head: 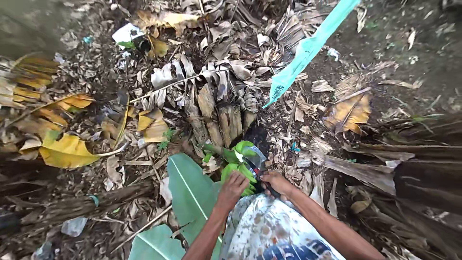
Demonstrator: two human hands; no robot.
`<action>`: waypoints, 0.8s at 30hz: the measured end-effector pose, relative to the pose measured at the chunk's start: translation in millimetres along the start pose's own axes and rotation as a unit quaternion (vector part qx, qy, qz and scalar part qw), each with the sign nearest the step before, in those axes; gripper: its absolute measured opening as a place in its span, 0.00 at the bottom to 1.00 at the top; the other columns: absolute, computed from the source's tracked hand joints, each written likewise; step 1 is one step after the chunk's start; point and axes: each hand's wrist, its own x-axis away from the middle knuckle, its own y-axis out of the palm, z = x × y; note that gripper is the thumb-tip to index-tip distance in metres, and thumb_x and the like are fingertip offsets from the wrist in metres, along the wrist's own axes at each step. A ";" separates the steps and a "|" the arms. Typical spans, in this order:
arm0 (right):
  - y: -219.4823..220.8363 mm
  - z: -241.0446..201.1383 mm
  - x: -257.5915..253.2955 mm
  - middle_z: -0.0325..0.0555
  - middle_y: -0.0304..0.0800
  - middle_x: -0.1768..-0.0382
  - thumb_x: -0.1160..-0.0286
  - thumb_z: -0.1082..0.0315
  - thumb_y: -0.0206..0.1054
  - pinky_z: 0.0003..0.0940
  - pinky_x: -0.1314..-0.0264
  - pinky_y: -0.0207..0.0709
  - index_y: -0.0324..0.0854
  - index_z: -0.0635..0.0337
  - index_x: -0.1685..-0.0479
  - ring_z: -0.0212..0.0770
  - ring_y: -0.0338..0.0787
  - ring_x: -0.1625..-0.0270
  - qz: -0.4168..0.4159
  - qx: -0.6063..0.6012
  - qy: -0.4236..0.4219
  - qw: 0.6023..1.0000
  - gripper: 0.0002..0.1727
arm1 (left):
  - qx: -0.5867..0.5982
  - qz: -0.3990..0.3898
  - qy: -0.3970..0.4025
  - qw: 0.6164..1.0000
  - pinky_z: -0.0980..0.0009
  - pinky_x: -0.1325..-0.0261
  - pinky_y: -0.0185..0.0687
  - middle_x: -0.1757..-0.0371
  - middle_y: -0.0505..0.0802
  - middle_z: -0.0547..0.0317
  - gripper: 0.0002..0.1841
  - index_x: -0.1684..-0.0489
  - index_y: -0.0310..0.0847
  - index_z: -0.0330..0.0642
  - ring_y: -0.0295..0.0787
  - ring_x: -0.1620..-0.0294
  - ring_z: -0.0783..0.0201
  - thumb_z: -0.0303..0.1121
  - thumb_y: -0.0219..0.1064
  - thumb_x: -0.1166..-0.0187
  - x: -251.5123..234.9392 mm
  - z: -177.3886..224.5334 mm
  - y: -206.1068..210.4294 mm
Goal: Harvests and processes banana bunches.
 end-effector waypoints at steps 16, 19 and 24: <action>70.6 -56.5 25.3 0.42 0.78 0.76 0.09 0.58 0.49 0.25 0.89 0.73 0.77 0.63 0.37 0.32 0.74 0.88 -0.029 -0.085 -0.005 0.996 0.19 | 0.054 0.053 -0.033 0.997 0.48 0.13 0.69 0.40 0.92 0.54 0.14 0.42 0.87 0.47 0.85 0.27 0.52 0.21 0.62 0.17 11.2 -51.8 -15.3; 95.6 -92.0 22.4 0.41 0.79 0.77 0.10 0.58 0.49 0.26 0.89 0.73 0.76 0.63 0.36 0.32 0.75 0.87 -0.020 -0.029 -0.081 0.996 0.20 | 0.079 0.068 -0.073 0.992 0.49 0.14 0.70 0.39 0.93 0.53 0.14 0.42 0.88 0.47 0.86 0.27 0.51 0.21 0.63 0.18 25.3 -64.5 -10.4; 85.2 -104.6 -13.3 0.41 0.82 0.77 0.07 0.58 0.45 0.27 0.89 0.73 0.79 0.61 0.45 0.32 0.76 0.87 0.107 0.027 -0.118 0.987 0.19 | 0.139 0.074 -0.283 0.946 0.51 0.19 0.77 0.32 0.91 0.52 0.22 0.36 0.89 0.48 0.83 0.24 0.50 0.16 0.62 0.23 75.6 -128.9 -14.9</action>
